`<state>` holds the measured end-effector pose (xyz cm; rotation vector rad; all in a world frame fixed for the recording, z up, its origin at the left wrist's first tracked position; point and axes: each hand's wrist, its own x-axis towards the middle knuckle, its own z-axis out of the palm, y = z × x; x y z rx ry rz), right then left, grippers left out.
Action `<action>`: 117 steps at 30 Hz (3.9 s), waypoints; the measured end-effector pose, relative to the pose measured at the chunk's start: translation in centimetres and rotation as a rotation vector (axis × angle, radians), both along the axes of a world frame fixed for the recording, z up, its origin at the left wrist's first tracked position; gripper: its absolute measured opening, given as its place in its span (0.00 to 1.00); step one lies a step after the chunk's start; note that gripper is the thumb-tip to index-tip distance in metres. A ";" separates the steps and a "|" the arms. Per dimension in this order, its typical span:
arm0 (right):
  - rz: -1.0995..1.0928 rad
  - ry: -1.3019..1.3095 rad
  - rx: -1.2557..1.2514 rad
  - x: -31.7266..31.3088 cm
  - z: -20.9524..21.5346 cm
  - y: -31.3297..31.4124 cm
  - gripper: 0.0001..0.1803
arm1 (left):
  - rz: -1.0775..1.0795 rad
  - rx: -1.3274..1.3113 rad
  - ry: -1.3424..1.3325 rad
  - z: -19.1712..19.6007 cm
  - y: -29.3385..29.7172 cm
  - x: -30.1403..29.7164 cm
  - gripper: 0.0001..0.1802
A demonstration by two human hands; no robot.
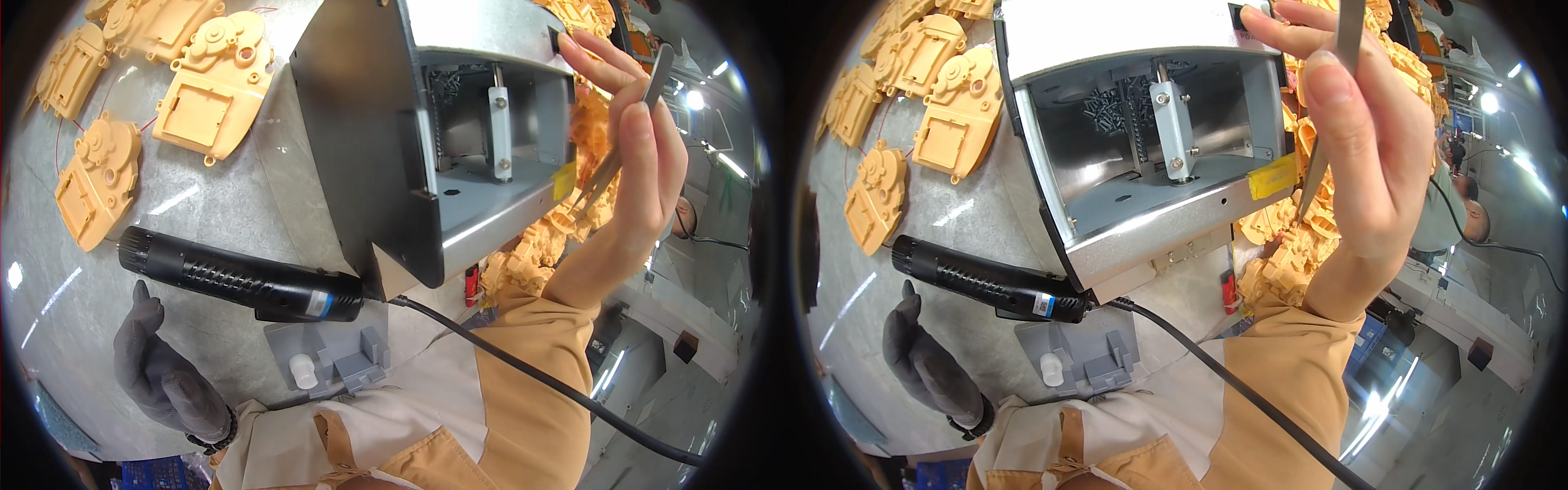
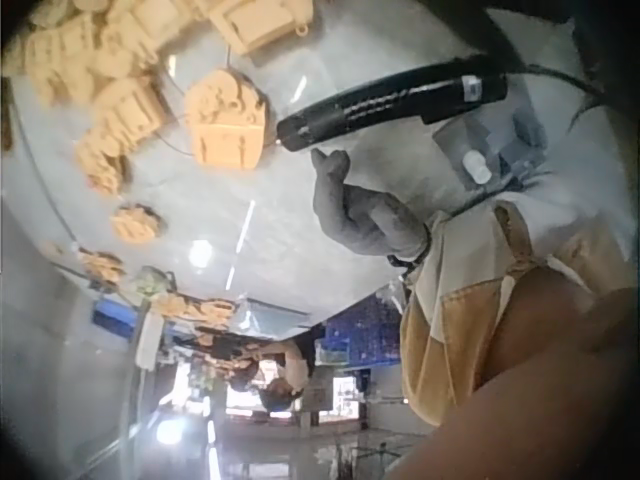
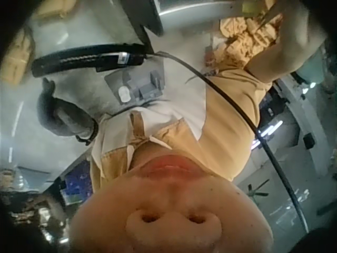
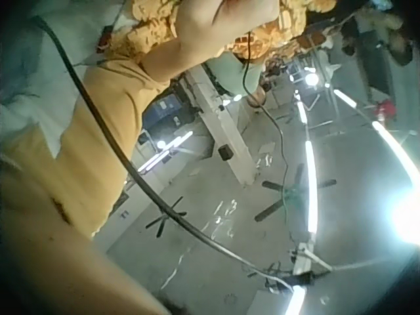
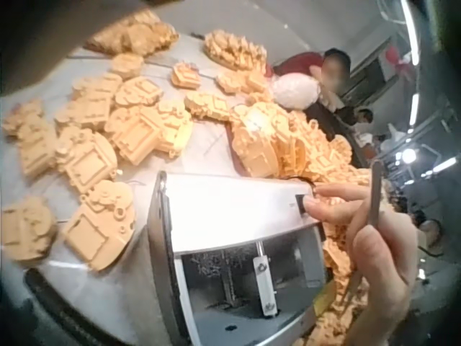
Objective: The person uses a soldering iron to work on small yellow plastic casings and then uses tweezers to place a thin wire into a silver machine labeled PS-560A. The person repeats this process with multiple casings, handling them one at a time.
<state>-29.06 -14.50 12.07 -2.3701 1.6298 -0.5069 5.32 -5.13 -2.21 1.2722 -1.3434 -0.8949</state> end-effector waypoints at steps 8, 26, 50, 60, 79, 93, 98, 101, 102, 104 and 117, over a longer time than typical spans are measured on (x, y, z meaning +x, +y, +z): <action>0.036 0.029 -0.008 0.0 -0.1 -0.3 0.13 | 0.017 0.012 -0.006 0.0 0.1 -0.3 0.29; 0.233 -0.576 -0.005 -1.9 2.5 3.1 0.23 | -0.009 -0.035 -0.034 0.0 0.7 0.1 0.28; 0.163 -0.247 -0.286 3.8 -1.8 1.8 0.11 | -0.135 -0.050 0.012 0.2 -0.1 0.2 0.28; -0.411 -0.890 -0.718 -1.1 0.5 10.0 0.15 | -0.442 -0.752 -0.731 10.1 -7.0 -8.6 0.30; -0.627 -1.119 -0.385 3.1 -9.1 19.6 0.09 | -0.582 -0.874 -0.758 9.0 -9.5 -13.8 0.20; -0.709 -1.042 -0.172 1.7 -9.5 21.6 0.09 | -0.474 -0.827 -0.378 9.1 -5.3 -12.2 0.26; -0.659 -0.982 0.154 3.1 -12.6 21.8 0.07 | -0.355 -0.679 -0.493 8.0 -6.2 -7.0 0.31; -0.663 -1.176 -0.008 4.2 -11.6 20.6 0.08 | -0.369 -0.765 -0.537 8.7 -5.9 -7.5 0.32; -0.679 -1.201 -0.081 4.4 -11.0 20.1 0.08 | -0.389 -0.790 -0.571 8.9 -5.9 -8.0 0.30; -0.641 -1.193 -0.274 4.7 -10.5 19.5 0.08 | -0.423 -0.861 -0.658 9.6 -5.9 -10.1 0.29; -0.595 -1.158 -0.451 4.1 -10.0 19.2 0.09 | -0.620 -0.657 -0.544 8.8 -13.4 -15.0 0.26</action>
